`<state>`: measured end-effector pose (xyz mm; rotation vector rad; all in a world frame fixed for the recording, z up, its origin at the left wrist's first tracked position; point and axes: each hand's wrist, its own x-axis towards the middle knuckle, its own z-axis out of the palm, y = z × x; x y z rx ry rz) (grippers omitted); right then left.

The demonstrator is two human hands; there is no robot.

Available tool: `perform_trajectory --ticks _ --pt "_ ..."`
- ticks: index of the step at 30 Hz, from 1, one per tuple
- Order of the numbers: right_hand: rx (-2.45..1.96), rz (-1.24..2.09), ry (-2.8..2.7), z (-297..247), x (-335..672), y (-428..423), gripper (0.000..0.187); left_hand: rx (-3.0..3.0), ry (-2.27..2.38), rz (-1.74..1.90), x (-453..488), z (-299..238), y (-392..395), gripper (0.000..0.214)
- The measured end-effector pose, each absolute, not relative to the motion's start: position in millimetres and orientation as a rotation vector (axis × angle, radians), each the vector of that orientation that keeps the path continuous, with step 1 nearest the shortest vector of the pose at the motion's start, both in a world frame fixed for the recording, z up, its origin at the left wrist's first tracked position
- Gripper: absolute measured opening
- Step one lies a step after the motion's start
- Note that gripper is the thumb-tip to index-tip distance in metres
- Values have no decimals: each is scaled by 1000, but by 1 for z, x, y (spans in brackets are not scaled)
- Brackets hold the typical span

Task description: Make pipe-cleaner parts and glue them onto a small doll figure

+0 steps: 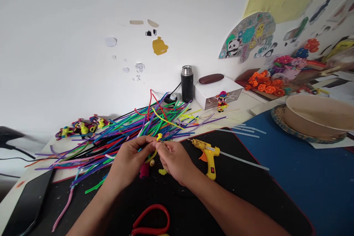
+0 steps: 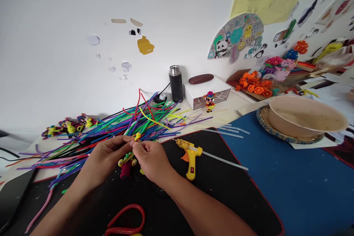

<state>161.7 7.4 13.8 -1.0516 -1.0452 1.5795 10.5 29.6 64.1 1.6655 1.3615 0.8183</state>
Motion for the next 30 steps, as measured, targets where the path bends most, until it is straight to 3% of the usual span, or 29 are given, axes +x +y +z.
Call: perform_trajectory --ticks 30 --pt "-887 1776 -866 29 167 7 48 1682 1360 795 3 66 30 40"
